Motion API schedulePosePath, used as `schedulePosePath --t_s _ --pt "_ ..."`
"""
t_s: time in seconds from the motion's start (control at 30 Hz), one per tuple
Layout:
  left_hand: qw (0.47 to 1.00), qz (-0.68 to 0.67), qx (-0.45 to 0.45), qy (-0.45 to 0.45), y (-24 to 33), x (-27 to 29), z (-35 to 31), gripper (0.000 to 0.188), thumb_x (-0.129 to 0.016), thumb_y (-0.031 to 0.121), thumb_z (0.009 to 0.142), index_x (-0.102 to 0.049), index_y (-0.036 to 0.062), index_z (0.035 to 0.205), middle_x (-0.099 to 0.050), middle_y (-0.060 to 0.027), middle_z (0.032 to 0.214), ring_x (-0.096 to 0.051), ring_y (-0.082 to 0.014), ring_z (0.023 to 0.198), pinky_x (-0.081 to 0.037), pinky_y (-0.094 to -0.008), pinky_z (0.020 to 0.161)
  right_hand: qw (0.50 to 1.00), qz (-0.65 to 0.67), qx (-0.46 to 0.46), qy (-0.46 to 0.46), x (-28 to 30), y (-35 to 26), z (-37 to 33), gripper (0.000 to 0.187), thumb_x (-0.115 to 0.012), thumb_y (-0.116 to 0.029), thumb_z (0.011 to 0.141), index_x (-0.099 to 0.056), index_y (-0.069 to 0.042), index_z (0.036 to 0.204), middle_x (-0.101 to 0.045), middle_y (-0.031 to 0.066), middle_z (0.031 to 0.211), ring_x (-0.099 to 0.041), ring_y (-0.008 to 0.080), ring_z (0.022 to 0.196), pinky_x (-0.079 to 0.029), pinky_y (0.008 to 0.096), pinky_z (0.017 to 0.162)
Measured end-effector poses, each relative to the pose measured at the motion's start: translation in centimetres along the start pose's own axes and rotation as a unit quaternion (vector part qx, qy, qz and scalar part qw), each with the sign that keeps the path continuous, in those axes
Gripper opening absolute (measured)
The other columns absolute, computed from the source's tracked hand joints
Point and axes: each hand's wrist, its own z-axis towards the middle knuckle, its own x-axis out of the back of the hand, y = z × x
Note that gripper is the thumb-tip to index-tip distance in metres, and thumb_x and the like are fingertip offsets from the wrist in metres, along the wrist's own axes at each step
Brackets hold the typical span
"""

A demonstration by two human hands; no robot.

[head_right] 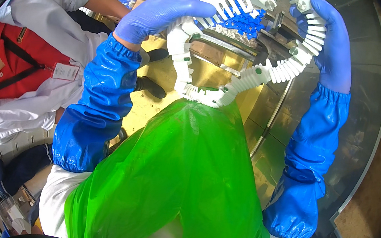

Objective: The person attaches small blue plastic pieces to a white circular plastic frame held in a vise. They repeatedly pick up blue pieces and press them into slots around the frame's circumference, occasionally rotating the frame to access different sections.

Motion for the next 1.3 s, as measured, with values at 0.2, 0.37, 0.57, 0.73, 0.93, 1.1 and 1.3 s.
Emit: schedulePosePath --t_s 0.2,0.37,0.57,0.73,0.93,1.1,1.3 --pt "0.998 -0.048 -0.048 -0.005 -1.9 -0.5 1.2 0.048 -0.074 0.037 0.092 -0.07 -0.0019 0.12 -0.074 -0.0073 0.104 -0.068 -0.0137 0.092 -0.053 -0.0283 0.083 1.0 -0.002 0.021 0.006 0.0 -0.2 -0.5 0.05 -0.06 -0.029 0.099 -0.059 0.005 0.136 -0.07 0.0154 0.102 -0.06 0.0097 0.069 -0.051 0.0211 0.061" --pt "0.998 -0.025 -0.064 -0.004 -1.5 -0.9 1.5 0.049 -0.074 0.04 0.093 -0.07 -0.0012 0.118 -0.074 -0.0076 0.102 -0.067 -0.0161 0.093 -0.052 -0.0306 0.085 1.0 -0.018 0.012 0.01 0.2 -0.2 -0.5 0.051 -0.06 -0.027 0.098 -0.057 0.006 0.137 -0.07 0.0144 0.102 -0.06 0.0087 0.069 -0.05 0.0207 0.06" --pt "0.996 0.025 -0.084 0.028 -1.5 -1.3 1.3 0.051 -0.074 0.043 0.093 -0.07 -0.0018 0.117 -0.073 -0.0091 0.102 -0.065 -0.016 0.092 -0.051 -0.032 0.086 0.998 -0.056 0.028 -0.019 0.2 0.0 -0.6 0.054 -0.061 -0.028 0.096 -0.057 0.006 0.138 -0.07 0.0105 0.1 -0.059 0.0067 0.068 -0.049 0.0196 0.059" --pt "0.997 0.059 -0.045 0.013 -0.8 -1.0 0.3 0.038 -0.064 0.026 0.096 -0.068 -0.0016 0.122 -0.071 -0.0065 0.113 -0.064 -0.0154 0.107 -0.048 -0.0291 0.099 0.996 -0.081 0.033 -0.028 -0.4 0.5 -0.4 0.056 -0.063 -0.031 0.095 -0.057 0.006 0.138 -0.069 0.0077 0.1 -0.058 0.0052 0.068 -0.047 0.0187 0.058" --pt "0.997 0.041 -0.067 0.016 -0.6 -1.1 0.5 0.043 -0.067 0.032 0.095 -0.068 -0.0016 0.122 -0.072 -0.0089 0.113 -0.066 -0.0166 0.103 -0.049 -0.0312 0.096 0.994 -0.098 0.037 -0.024 -0.7 0.2 -1.1 0.061 -0.064 -0.034 0.093 -0.057 0.006 0.138 -0.069 0.007 0.099 -0.057 0.0051 0.068 -0.045 0.019 0.058" --pt "0.991 0.014 -0.126 0.042 -2.0 -3.2 2.6 0.054 -0.074 0.043 0.093 -0.068 0.0003 0.125 -0.073 -0.012 0.111 -0.068 -0.0204 0.1 -0.053 -0.035 0.092 0.984 -0.174 0.028 -0.014 -1.5 -0.7 -3.4 0.065 -0.065 -0.038 0.088 -0.059 0.005 0.137 -0.067 0.0061 0.096 -0.055 0.0054 0.07 -0.045 0.0193 0.062" --pt "0.99 0.064 -0.125 -0.022 -0.7 -5.3 6.7 0.053 -0.074 0.042 0.092 -0.067 0.0046 0.128 -0.074 -0.014 0.112 -0.072 -0.0244 0.099 -0.055 -0.0368 0.091 0.98 -0.196 0.012 -0.034 3.8 -1.7 -5.5 0.05 -0.065 -0.026 0.088 -0.063 0.002 0.129 -0.069 0.0077 0.112 -0.064 0.0131 0.103 -0.05 0.0274 0.091"
